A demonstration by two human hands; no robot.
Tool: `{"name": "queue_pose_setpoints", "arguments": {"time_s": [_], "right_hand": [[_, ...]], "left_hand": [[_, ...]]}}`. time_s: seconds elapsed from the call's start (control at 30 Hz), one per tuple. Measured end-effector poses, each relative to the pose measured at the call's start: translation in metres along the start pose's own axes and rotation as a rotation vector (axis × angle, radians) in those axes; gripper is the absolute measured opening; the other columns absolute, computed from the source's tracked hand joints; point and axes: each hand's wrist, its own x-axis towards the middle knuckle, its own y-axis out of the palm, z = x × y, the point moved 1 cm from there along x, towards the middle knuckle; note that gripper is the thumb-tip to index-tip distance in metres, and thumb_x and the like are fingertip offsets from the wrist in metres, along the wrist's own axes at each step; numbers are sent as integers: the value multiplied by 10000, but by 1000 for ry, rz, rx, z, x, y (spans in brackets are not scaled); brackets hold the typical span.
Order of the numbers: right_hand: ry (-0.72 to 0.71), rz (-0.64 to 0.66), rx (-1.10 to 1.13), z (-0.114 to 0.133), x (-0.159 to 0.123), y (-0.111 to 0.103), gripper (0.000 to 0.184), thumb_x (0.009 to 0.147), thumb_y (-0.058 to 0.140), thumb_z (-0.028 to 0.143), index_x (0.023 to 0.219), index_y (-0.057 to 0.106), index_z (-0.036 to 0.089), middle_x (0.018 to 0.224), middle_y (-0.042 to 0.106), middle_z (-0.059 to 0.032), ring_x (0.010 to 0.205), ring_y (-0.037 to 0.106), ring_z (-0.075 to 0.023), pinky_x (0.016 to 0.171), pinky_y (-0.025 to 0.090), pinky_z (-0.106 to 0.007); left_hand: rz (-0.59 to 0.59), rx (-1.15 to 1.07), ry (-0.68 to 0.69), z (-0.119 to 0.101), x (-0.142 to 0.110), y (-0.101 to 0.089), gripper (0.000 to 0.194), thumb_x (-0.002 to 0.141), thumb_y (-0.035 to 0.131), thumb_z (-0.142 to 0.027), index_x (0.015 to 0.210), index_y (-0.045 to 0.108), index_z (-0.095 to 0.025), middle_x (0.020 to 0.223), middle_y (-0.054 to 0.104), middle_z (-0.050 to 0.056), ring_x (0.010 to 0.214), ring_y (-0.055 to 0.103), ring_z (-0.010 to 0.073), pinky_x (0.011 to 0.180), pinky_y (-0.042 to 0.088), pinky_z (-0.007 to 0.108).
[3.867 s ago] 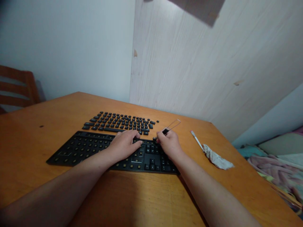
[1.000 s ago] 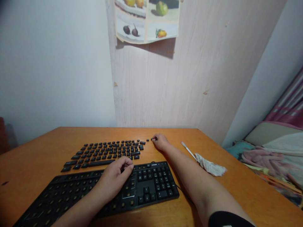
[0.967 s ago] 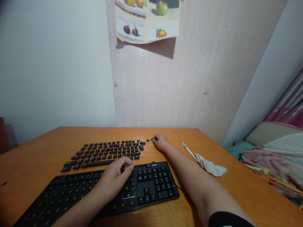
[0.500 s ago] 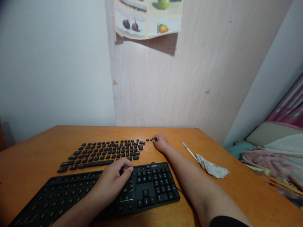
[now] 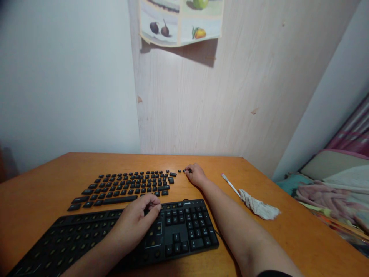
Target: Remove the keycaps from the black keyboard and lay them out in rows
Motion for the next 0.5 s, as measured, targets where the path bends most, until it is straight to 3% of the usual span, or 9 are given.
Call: {"name": "queue_pose_setpoints", "arguments": {"time_s": [0.5], "right_hand": [[18,-17,8,1,-1,1,181,870,621,283,959,736,175,972,678,-89,920,602,-197,813,449,-279]], "left_hand": [[32,38,-23,-3,2,-1,157,898,508,-309,804,590,-213,816,664,18,805,613,203,735,417,307]]}}
